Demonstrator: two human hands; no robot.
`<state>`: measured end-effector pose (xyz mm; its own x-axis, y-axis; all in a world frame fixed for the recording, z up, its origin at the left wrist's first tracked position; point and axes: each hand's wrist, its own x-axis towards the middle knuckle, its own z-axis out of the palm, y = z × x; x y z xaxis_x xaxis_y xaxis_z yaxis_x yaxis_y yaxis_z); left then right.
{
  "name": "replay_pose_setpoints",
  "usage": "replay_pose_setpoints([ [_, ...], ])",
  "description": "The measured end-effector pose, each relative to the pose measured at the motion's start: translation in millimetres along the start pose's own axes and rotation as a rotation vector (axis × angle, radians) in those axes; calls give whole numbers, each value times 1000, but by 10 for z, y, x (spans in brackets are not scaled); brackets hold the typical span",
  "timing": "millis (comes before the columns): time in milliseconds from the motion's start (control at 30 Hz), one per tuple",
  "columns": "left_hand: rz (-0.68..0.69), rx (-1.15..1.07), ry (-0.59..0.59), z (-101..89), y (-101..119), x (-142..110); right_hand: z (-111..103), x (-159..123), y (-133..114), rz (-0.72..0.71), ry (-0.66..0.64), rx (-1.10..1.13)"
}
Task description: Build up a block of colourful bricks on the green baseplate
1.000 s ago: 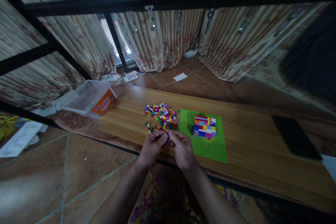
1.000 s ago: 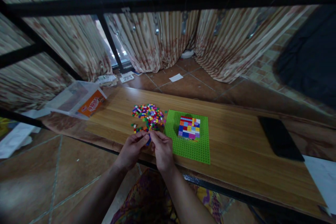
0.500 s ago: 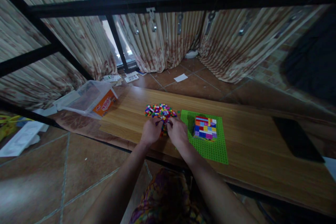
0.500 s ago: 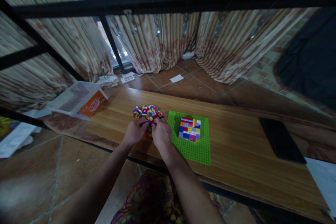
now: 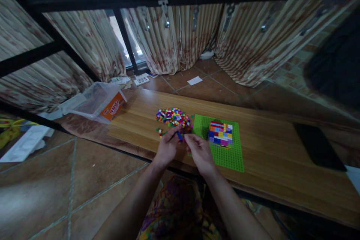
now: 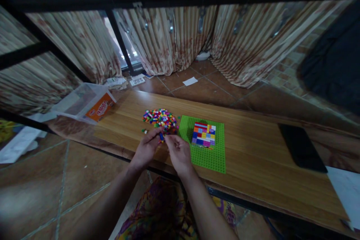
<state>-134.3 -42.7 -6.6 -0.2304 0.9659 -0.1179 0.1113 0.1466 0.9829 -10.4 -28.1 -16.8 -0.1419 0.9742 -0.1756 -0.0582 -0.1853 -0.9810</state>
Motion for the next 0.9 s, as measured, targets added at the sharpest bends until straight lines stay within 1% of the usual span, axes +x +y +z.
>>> replay_pose_setpoints([
  [67,53,43,-29,28,36,-63,19,-25,-3,-29,-17,31],
  [167,196,182,-61,30,91,-120,19,-32,-3,-75,-17,53],
  [233,250,227,-58,15,114,-139,5,-37,-8,-65,-8,78],
  [267,242,213,-44,5,119,-144,-4,-43,-15,-45,5,99],
  [333,176,145,-13,-13,119,-153,-18,-61,-40,2,39,140],
  [400,96,59,-22,-30,121,-167,-27,-80,-70,33,52,168],
  [533,4,-59,-115,-66,166,-216,-34,-102,-84,83,-3,256],
  [667,-66,-130,-150,-98,233,-245,-30,-109,-36,229,-56,476],
  [733,-103,-173,-154,-102,241,-244,-27,-107,-20,296,-74,542],
  [800,-136,-221,-143,-95,212,-231,-23,-100,-12,328,-81,574],
  [900,-151,-249,-100,-78,83,-177,-18,-84,11,333,-53,562],
])
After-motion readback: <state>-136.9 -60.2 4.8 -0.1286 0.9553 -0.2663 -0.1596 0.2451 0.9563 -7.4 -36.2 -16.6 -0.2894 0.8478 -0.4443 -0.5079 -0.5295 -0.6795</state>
